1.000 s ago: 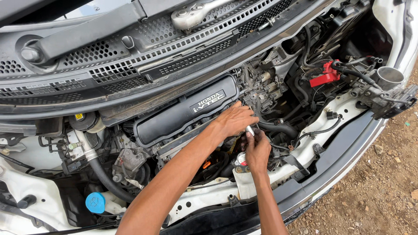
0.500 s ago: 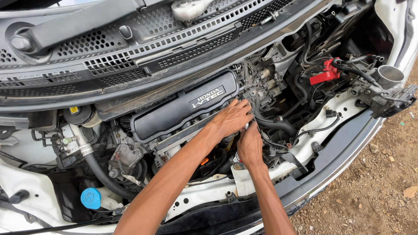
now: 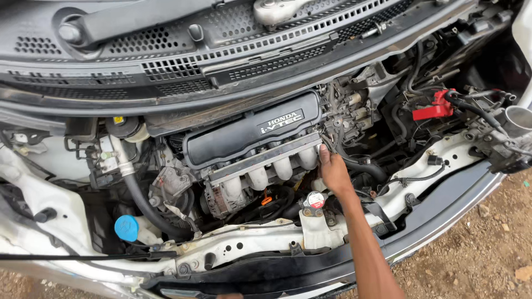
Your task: The person uses a ratchet wrench to loosen and remove bolts from the intake manifold of a Honda i-VTEC engine. They then use their hands to disconnect a wiring harness and a vacuum hose from the engine assembly.
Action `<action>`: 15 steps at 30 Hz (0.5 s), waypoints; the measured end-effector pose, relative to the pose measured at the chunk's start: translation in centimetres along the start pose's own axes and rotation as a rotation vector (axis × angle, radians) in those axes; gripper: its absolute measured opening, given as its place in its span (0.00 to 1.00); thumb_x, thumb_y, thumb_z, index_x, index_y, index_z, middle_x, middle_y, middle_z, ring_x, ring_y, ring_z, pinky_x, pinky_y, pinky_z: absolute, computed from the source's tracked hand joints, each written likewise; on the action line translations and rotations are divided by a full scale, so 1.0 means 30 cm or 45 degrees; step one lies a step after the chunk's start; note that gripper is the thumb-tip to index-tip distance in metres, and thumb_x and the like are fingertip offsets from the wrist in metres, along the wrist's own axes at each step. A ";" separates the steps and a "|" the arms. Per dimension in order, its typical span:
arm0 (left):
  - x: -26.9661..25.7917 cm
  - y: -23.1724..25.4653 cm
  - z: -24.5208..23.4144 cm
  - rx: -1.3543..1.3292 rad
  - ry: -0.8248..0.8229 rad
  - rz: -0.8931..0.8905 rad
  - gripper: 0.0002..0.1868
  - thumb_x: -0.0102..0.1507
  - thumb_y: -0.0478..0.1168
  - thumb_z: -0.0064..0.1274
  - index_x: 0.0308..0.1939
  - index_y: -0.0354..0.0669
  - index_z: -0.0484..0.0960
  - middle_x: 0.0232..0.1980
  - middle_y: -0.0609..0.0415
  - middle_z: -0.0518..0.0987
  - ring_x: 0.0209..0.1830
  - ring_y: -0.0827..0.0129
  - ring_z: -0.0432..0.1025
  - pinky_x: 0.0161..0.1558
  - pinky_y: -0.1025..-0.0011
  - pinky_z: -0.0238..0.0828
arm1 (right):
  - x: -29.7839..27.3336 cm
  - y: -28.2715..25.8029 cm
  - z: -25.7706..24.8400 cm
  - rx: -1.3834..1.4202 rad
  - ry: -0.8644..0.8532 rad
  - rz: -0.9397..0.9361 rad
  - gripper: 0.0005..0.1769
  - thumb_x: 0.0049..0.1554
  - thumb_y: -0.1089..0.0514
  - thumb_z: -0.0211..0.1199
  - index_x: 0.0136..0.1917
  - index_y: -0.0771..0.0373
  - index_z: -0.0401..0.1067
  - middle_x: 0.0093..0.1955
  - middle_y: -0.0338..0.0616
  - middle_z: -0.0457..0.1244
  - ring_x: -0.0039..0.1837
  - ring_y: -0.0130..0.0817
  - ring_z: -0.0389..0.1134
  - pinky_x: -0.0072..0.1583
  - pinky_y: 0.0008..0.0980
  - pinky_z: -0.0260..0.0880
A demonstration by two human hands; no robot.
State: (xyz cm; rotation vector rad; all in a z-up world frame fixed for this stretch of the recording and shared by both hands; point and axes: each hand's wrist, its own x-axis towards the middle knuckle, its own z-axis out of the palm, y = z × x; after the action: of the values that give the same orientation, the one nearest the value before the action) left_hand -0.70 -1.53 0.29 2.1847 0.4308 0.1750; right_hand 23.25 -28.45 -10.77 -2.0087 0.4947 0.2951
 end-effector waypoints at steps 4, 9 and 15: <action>-0.015 0.090 0.076 -0.070 -0.001 0.284 0.20 0.48 0.28 0.41 0.35 0.50 0.84 0.34 0.58 0.75 0.30 0.66 0.62 0.34 0.69 0.59 | -0.022 -0.056 -0.068 0.558 -0.386 0.253 0.38 0.71 0.26 0.42 0.37 0.61 0.59 0.26 0.39 0.46 0.27 0.28 0.40 0.31 0.32 0.36; -0.017 0.266 0.202 -0.157 -0.084 0.876 0.17 0.47 0.30 0.43 0.34 0.49 0.83 0.34 0.55 0.80 0.29 0.60 0.65 0.35 0.64 0.60 | 0.022 0.043 0.014 -0.218 0.074 0.117 0.50 0.69 0.24 0.39 0.45 0.75 0.74 0.55 0.76 0.69 0.62 0.79 0.66 0.62 0.65 0.63; 0.589 0.989 0.255 0.496 0.258 1.182 0.19 0.63 0.27 0.56 0.57 0.46 0.83 0.56 0.48 0.77 0.50 0.48 0.68 0.47 0.53 0.66 | -0.319 -0.046 -0.155 -0.299 0.209 -0.298 0.29 0.72 0.40 0.43 0.42 0.62 0.71 0.44 0.69 0.70 0.53 0.79 0.66 0.50 0.65 0.62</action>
State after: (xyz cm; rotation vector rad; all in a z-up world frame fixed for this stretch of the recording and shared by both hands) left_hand 25.07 -17.25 18.77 2.6069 -0.5225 0.8775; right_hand 15.39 -29.89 -3.61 -2.3079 0.3330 0.0445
